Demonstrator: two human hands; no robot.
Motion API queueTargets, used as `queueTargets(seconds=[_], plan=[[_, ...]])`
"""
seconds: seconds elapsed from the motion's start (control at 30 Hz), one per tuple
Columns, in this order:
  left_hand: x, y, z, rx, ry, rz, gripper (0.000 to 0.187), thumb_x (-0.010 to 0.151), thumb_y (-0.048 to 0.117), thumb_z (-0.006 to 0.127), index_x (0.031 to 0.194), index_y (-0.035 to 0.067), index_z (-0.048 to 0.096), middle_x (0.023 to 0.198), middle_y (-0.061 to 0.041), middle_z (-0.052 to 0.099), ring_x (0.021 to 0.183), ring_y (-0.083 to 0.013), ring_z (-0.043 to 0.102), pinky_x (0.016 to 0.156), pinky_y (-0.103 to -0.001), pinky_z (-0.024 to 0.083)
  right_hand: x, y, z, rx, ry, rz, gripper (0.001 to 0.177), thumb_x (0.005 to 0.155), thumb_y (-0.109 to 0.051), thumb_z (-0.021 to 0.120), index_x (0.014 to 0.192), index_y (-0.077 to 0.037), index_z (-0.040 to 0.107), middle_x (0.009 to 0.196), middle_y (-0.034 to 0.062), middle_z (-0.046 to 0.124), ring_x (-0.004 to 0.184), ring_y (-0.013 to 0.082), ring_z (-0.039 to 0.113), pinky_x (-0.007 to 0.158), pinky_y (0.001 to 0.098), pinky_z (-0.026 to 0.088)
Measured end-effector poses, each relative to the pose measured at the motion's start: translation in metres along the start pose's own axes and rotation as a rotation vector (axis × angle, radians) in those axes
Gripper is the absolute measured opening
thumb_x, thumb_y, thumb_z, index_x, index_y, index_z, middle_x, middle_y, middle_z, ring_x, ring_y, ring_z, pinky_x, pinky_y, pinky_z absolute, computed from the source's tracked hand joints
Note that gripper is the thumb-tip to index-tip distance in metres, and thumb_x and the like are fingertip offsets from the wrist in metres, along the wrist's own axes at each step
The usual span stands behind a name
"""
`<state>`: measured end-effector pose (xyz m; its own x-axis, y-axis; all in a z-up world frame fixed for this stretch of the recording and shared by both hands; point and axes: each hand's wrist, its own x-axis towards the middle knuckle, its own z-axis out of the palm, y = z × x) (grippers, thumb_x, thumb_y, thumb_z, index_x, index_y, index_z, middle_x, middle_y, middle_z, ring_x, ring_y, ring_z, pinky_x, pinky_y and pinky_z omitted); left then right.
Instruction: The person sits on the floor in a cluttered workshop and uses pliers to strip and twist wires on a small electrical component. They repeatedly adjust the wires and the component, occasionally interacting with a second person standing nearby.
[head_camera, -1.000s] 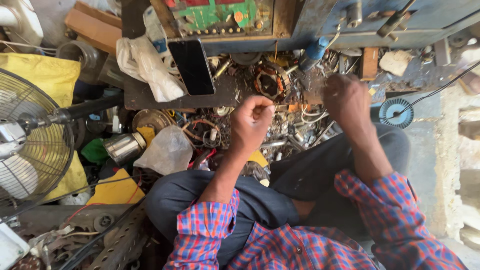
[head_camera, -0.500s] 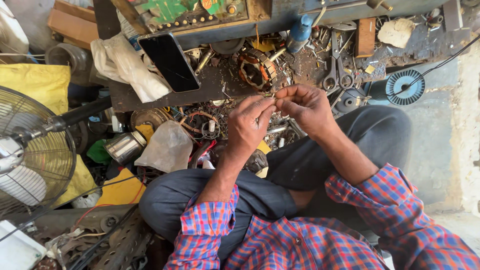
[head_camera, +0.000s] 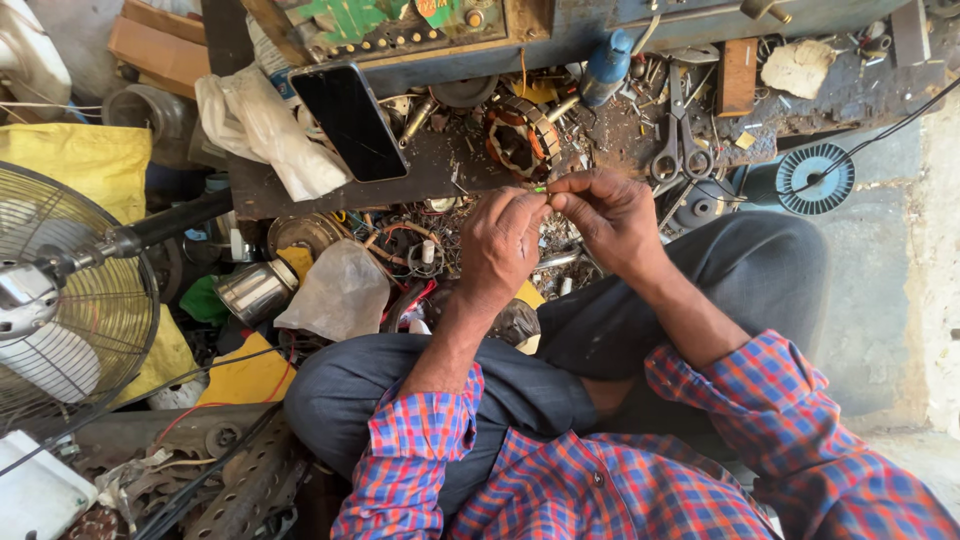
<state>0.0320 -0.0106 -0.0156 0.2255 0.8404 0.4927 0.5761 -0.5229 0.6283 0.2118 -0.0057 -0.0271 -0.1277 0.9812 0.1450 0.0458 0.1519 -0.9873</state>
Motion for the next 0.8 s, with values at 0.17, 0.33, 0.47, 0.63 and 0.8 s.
queueTargets(seconds=[0.17,0.33,0.47,0.63,0.8], plan=[[0.005,0.006,-0.003,-0.004,0.014,0.008,0.010,0.097,0.007,0.071,0.104,0.003,0.066,0.096,-0.010,0.068,0.090,-0.0258,0.070,0.077,-0.039,0.058,0.005,-0.014,-0.002,-0.262,0.024,-0.174,0.014,0.095,-0.011,0.079,0.105,-0.003,0.075,0.099,0.0086,0.075,0.090,0.0197,0.071,0.081,0.0311,0.055],[0.002,0.002,-0.003,-0.086,-0.013,-0.032,0.008,0.099,0.007,0.069,0.104,0.002,0.065,0.094,-0.011,0.066,0.088,-0.0269,0.069,0.076,-0.039,0.057,0.006,-0.022,-0.003,-0.392,0.015,-0.253,0.012,0.095,-0.010,0.081,0.101,-0.003,0.073,0.097,0.0085,0.074,0.089,0.0225,0.073,0.079,0.0338,0.056],[0.003,-0.004,-0.001,-0.067,-0.079,-0.031,0.009,0.098,0.008,0.068,0.104,0.001,0.065,0.093,-0.012,0.066,0.085,-0.0264,0.068,0.074,-0.038,0.057,0.008,-0.025,-0.002,-0.413,-0.010,-0.280,0.012,0.095,-0.009,0.081,0.101,-0.003,0.072,0.098,0.0101,0.072,0.090,0.0238,0.072,0.077,0.0345,0.057],[0.005,0.001,-0.012,-0.069,-0.082,-0.036,0.012,0.097,0.008,0.070,0.106,0.001,0.066,0.095,-0.012,0.066,0.088,-0.0287,0.069,0.075,-0.040,0.057,0.010,-0.025,-0.005,-0.455,-0.067,-0.269,0.012,0.096,-0.008,0.080,0.100,-0.002,0.071,0.098,0.0103,0.072,0.090,0.0248,0.072,0.078,0.0354,0.057],[0.003,0.000,-0.004,-0.359,-0.009,-0.291,0.017,0.093,0.012,0.075,0.107,0.002,0.073,0.093,-0.011,0.075,0.076,-0.0183,0.074,0.065,-0.029,0.058,0.003,-0.012,-0.005,-0.429,-0.029,-0.258,0.008,0.098,-0.002,0.076,0.101,-0.001,0.068,0.094,0.0103,0.068,0.085,0.0225,0.066,0.076,0.0335,0.052]])
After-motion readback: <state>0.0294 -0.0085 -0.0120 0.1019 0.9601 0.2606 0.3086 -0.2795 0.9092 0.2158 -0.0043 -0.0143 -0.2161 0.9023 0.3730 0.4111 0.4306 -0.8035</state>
